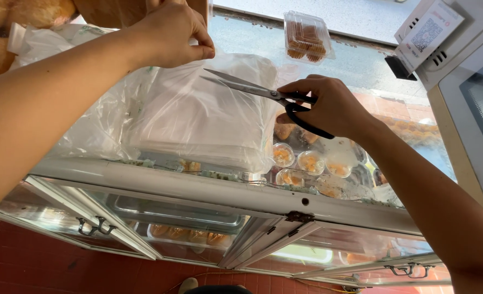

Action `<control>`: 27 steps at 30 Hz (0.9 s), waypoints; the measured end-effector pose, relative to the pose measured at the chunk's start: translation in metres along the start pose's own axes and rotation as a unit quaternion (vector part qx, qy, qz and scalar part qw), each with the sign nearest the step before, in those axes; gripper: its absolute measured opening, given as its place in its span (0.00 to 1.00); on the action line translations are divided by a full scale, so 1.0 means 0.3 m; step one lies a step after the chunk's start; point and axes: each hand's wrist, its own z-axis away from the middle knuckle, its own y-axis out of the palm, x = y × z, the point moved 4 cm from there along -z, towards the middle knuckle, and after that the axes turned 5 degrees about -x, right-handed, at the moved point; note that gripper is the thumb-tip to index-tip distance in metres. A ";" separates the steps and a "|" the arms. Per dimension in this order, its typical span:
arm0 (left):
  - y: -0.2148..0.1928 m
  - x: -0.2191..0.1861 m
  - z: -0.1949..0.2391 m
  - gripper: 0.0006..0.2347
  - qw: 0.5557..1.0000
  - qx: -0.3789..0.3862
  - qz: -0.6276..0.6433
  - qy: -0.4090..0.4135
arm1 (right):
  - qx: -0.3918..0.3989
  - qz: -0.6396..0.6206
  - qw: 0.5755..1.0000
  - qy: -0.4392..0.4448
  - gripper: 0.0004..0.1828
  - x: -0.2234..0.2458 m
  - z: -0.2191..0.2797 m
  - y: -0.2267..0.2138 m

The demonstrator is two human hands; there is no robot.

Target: Selecting and shredding dried meat toppings at a food stall display counter.

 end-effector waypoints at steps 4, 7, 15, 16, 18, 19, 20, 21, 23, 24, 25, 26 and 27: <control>0.009 0.021 0.003 0.09 0.999 -0.004 0.049 -0.020 | 0.013 -0.005 0.999 0.041 0.27 -0.021 0.016 -0.017; 0.001 0.003 0.006 0.09 0.999 -0.039 0.027 0.014 | 0.007 -0.011 0.999 0.048 0.28 -0.057 0.029 -0.028; 0.015 -0.010 -0.009 0.09 1.000 -0.009 -0.008 -0.024 | 0.054 -0.052 0.991 0.108 0.31 -0.066 0.032 -0.025; 0.022 -0.003 -0.009 0.09 1.000 -0.009 -0.007 -0.023 | 0.054 -0.052 0.991 0.110 0.31 -0.061 0.023 -0.016; 0.035 0.012 -0.010 0.09 1.000 -0.009 0.013 -0.027 | 0.043 -0.049 0.995 0.072 0.30 -0.041 0.003 -0.003; 0.036 0.013 -0.011 0.09 1.000 -0.009 0.014 -0.025 | 0.042 -0.048 0.995 0.073 0.30 -0.028 -0.004 0.000; 0.036 0.013 -0.012 0.09 1.000 -0.011 0.007 -0.016 | 0.045 -0.052 0.994 0.079 0.28 -0.015 -0.011 0.005; 0.034 0.014 -0.012 0.09 1.000 -0.014 0.000 -0.008 | 0.049 -0.055 0.994 0.084 0.27 -0.001 -0.020 0.010; 0.032 0.016 -0.014 0.09 1.000 -0.012 0.010 -0.008 | 0.053 -0.065 0.992 0.097 0.26 0.022 -0.026 0.015; 0.030 0.019 -0.013 0.09 1.000 -0.008 0.020 -0.009 | 0.059 -0.075 0.989 0.109 0.25 0.033 -0.029 0.019; 0.026 0.014 -0.011 0.09 1.000 -0.009 0.020 -0.009 | 0.059 -0.075 0.989 0.109 0.25 0.039 -0.031 0.018; 0.021 0.010 -0.009 0.09 1.000 -0.009 0.018 -0.010 | 0.056 -0.072 0.990 0.104 0.25 0.046 -0.034 0.017; 0.017 0.005 -0.006 0.09 1.000 -0.010 0.017 -0.011 | 0.053 -0.068 0.991 0.099 0.25 0.053 -0.035 0.015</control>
